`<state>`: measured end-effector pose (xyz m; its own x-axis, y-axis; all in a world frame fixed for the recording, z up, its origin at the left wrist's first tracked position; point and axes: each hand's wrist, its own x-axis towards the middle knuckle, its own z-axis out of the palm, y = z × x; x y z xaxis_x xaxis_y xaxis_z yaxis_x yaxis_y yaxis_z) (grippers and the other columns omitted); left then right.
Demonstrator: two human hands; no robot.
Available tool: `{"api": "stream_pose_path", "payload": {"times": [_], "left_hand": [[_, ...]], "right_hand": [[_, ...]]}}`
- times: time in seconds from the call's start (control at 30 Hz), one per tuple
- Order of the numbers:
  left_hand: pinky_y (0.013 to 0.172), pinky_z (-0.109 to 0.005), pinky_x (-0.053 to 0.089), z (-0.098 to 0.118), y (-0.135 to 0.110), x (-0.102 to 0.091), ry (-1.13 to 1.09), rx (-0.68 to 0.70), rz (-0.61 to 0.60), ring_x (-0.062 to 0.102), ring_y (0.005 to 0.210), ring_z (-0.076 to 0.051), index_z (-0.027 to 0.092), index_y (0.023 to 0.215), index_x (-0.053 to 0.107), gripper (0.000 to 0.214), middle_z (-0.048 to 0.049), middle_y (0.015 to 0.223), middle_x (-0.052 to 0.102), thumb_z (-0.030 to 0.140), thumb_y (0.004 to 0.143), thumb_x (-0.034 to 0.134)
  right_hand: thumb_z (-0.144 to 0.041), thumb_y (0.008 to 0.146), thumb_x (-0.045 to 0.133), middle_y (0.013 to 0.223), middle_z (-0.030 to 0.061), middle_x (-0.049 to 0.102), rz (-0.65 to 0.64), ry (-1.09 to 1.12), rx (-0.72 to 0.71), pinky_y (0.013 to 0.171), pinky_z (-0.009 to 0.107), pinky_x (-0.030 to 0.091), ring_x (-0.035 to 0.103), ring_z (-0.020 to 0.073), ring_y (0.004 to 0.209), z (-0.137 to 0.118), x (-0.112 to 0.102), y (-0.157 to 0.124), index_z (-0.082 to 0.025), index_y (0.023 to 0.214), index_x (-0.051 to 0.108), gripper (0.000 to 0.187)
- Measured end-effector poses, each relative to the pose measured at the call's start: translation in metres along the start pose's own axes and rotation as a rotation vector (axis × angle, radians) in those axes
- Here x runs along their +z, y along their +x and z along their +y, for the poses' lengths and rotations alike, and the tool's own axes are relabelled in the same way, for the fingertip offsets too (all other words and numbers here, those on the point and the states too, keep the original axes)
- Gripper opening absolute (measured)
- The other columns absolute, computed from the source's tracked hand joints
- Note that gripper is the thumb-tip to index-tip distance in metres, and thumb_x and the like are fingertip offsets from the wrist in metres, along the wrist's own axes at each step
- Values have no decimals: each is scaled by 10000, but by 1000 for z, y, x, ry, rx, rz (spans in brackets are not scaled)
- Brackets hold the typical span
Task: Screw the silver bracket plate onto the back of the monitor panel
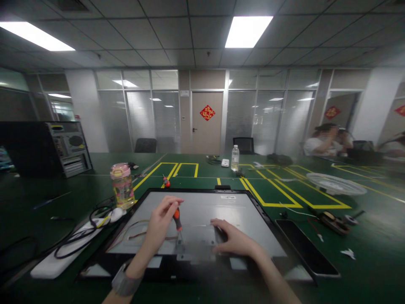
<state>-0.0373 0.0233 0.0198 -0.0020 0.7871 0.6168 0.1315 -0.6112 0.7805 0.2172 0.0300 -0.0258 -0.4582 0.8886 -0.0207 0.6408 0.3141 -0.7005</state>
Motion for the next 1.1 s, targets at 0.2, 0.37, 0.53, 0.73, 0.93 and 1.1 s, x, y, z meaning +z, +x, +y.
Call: {"api": "stream_pose_path", "payload": {"times": [0.2, 0.37, 0.53, 0.73, 0.93, 1.1], "left_hand": [[747, -288, 488, 4, -2, 1, -34, 22, -7, 602, 769, -173, 176, 977, 706, 238, -39, 801, 605, 324, 815, 613], [908, -374, 478, 6, -3, 0, -157, -87, -139, 648, 951, -233, 158, 1081, 670, 345, -107, 961, 700, 386, 886, 501], [976, -401, 435, 5, -2, 0, -183, -106, -176, 634, 1011, -235, 164, 1120, 656, 364, -111, 1048, 694, 389, 895, 479], [785, -309, 495, 1, -2, 2, -81, -14, -103, 620, 822, -189, 180, 999, 708, 249, -59, 883, 638, 319, 807, 633], [861, -336, 458, 5, -1, 1, -58, 3, -59, 599, 901, -202, 176, 1011, 706, 290, -70, 910, 634, 319, 894, 483], [769, -305, 483, 3, 0, 1, -65, -12, -32, 599, 835, -187, 182, 968, 709, 225, -50, 874, 594, 318, 839, 585]], "right_hand": [[-462, 625, 779, 1504, 154, 359, 3, 2, 0, 1158, 414, 223, 332, 306, 1381, 4, 1, 1, -152, 1375, 458, 872], [-460, 627, 780, 1499, 150, 369, 2, 6, -3, 1158, 403, 226, 336, 303, 1379, 5, 2, 0, -151, 1374, 457, 870], [-458, 619, 787, 1485, 144, 393, 0, 2, -14, 1154, 410, 238, 357, 310, 1366, 2, 1, 0, -164, 1355, 482, 849], [-472, 623, 779, 1495, 129, 381, 2, 4, -15, 1158, 435, 227, 339, 313, 1376, 2, 0, 0, -197, 1359, 480, 841], [-447, 623, 784, 1495, 158, 373, -1, -6, -4, 1159, 398, 228, 344, 306, 1374, 3, 1, 0, -133, 1372, 460, 874], [-482, 627, 774, 1504, 160, 356, -6, -5, -3, 1158, 410, 228, 334, 314, 1378, 2, 0, 0, -133, 1387, 441, 901]]}}
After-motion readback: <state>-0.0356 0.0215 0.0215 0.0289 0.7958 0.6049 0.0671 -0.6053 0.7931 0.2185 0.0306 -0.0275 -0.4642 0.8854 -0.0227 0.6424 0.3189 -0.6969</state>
